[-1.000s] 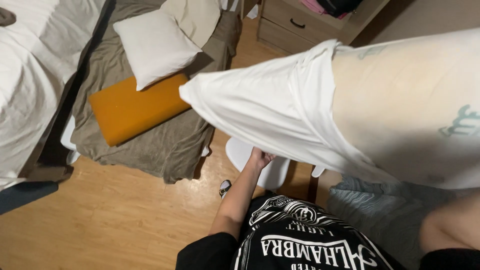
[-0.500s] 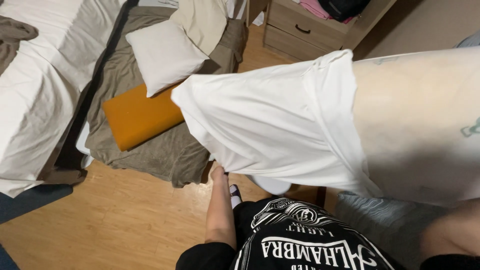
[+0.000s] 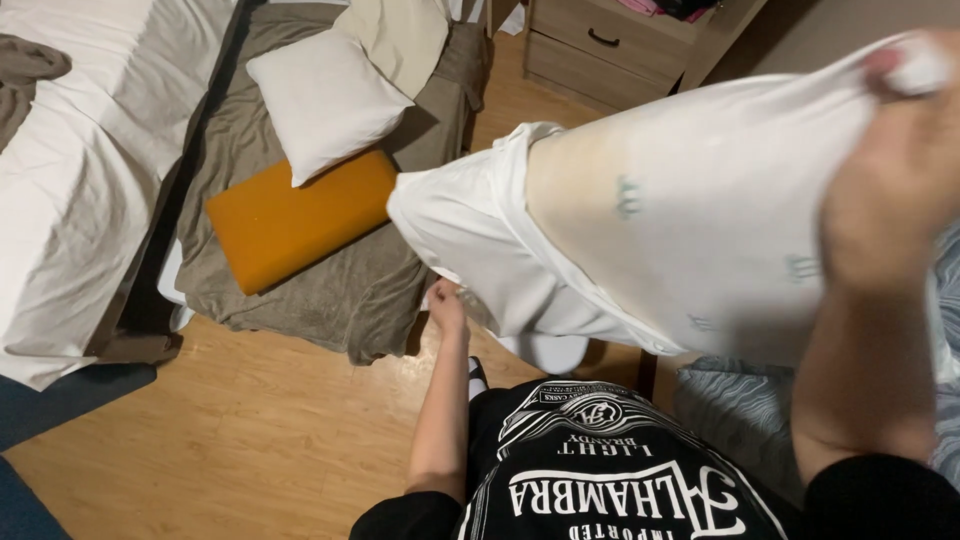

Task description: The person puts a white pillow into a white pillowcase. They hold the pillowcase open, insert the pillow, and then adjust the fabric to fit the pillow properly.

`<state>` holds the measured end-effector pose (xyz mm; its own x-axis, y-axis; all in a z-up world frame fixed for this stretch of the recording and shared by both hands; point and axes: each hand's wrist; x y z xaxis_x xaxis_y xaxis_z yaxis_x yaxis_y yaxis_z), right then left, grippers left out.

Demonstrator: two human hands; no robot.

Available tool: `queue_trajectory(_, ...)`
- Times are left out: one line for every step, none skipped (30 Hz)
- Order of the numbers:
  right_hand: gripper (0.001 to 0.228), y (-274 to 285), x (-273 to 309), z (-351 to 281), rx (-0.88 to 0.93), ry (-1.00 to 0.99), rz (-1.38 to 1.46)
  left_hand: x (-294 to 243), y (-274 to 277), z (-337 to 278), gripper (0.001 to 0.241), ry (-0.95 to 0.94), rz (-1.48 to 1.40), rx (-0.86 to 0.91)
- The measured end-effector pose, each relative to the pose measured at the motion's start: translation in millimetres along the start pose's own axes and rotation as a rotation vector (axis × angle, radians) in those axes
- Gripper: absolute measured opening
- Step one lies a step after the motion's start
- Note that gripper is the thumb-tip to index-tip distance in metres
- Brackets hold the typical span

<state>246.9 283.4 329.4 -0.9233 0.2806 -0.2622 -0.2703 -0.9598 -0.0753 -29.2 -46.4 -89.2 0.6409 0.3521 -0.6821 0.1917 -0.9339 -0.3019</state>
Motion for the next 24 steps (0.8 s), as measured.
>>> queue_trajectory(0.026, 62.3, 6.6, 44.2, 0.207, 0.079, 0.744, -14.5, -13.6, -23.7, 0.023, -0.138, 0.149, 0.087)
queue_trajectory(0.024, 130.4, 0.6, 84.5, 0.406, 0.152, 1.493, -30.2, -26.7, -47.4, 0.045, -0.275, 0.301, 0.172)
queue_trajectory(0.024, 140.4, 13.2, 81.3, 0.409, 0.153, 1.499, -46.8, -34.7, -70.9, 0.045, -0.274, 0.302, 0.165)
queue_trajectory(0.027, 150.1, 24.7, 77.9, 0.350, 0.227, 1.538, -62.8, -44.4, -94.4, 0.055, -0.343, 0.277, 0.273)
queue_trajectory(0.030, 159.6, 36.0, 74.4, 0.289, 0.299, 1.575, -78.4, -54.4, -117.9, 0.066, -0.412, 0.252, 0.382)
queue_trajectory(0.030, 165.7, 48.8, 59.7, 0.291, 0.300, 1.577, -83.6, -56.0, -130.7, 0.066, -0.411, 0.254, 0.378)
queue_trajectory(0.031, 171.7, 61.5, 44.9, 0.257, 0.333, 1.526, -88.7, -57.8, -143.5, 0.069, -0.505, 0.211, 0.564)
queue_trajectory(0.032, 177.9, 73.9, 30.0, 0.224, 0.363, 1.475, -93.9, -59.5, -156.4, 0.081, -0.597, 0.167, 0.753)
queue_trajectory(0.032, 181.6, 82.1, 14.6, 0.227, 0.363, 1.477, -100.2, -62.5, -168.3, 0.081, -0.596, 0.170, 0.750)
queue_trajectory(0.030, 185.5, 91.1, -0.7, 0.241, 0.426, 1.515, -107.1, -65.9, -179.5, 0.102, -0.569, 0.224, 0.852)
queue_trajectory(0.028, 189.4, 100.2, -15.8, 0.254, 0.489, 1.552, -114.1, -69.5, -190.5, 0.126, -0.540, 0.279, 0.953)
queue_trajectory(0.028, 194.3, 105.3, -32.9, 0.257, 0.490, 1.556, -114.5, -73.2, -191.1, 0.126, -0.539, 0.281, 0.949)
queue_trajectory(0.025, 199.1, 110.4, -50.0, 0.271, 0.535, 1.594, -114.7, -77.2, -191.5, 0.123, -0.602, 0.319, 1.009)
queue_trajectory(0.022, 202.8, 115.4, -67.7, 0.284, 0.581, 1.630, -113.9, -82.1, -191.7, 0.120, -0.665, 0.357, 1.069)
queue_trajectory(0.022, 209.7, 117.8, -71.4, 0.285, 0.582, 1.633, -112.9, -85.2, -189.3, 0.120, -0.664, 0.358, 1.066)
queue_trajectory(0.022, 217.3, 119.6, -75.0, 0.260, 0.572, 1.680, -112.1, -87.1, -187.6, 0.111, -0.762, 0.383, 1.064)
queue_trajectory(0.023, 225.1, 121.1, -78.7, 0.235, 0.562, 1.727, -111.2, -89.0, -186.0, 0.102, -0.859, 0.409, 1.062)
queue_trajectory(0.023, 226.8, 122.9, -74.7, 0.241, 0.562, 1.732, -111.5, -87.7, -177.2, 0.102, -0.855, 0.414, 1.058)
queue_trajectory(0.019, 228.4, 124.2, -71.2, 0.302, 0.531, 1.845, -111.2, -86.2, -168.8, 0.104, -0.853, 0.413, 1.031)
queue_trajectory(0.018, 230.7, 123.8, -68.5, 0.368, 0.495, 1.959, -110.2, -82.8, -161.7, 0.105, -0.849, 0.415, 1.005)
queue_trajectory(0.018, 220.6, 113.8, -67.0, 0.379, 0.493, 1.964, -119.1, -79.6, -165.3, 0.105, -0.843, 0.423, 1.000)
queue_trajectory(0.037, 208.8, 107.7, -63.0, 0.532, 0.562, 1.949, -130.2, -80.9, -166.1, 0.106, -0.788, 0.443, 0.972)
queue_trajectory(0.066, 197.6, 101.5, -58.6, 0.686, 0.629, 1.926, -141.8, -81.7, -167.1, 0.106, -0.733, 0.463, 0.945)
queue_trajectory(0.066, 182.8, 88.3, -55.0, 0.684, 0.630, 1.928, -149.7, -81.6, -169.2, 0.106, -0.735, 0.462, 0.943)
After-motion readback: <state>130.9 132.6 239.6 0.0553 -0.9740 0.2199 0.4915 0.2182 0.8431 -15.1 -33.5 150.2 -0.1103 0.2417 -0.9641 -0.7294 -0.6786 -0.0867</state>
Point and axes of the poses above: each hand's wrist, its own z-axis towards the middle knuckle, its own y-axis out of the back of the hand, x = y × z, and after that the axes turned 14 degrees about -z, right-handed
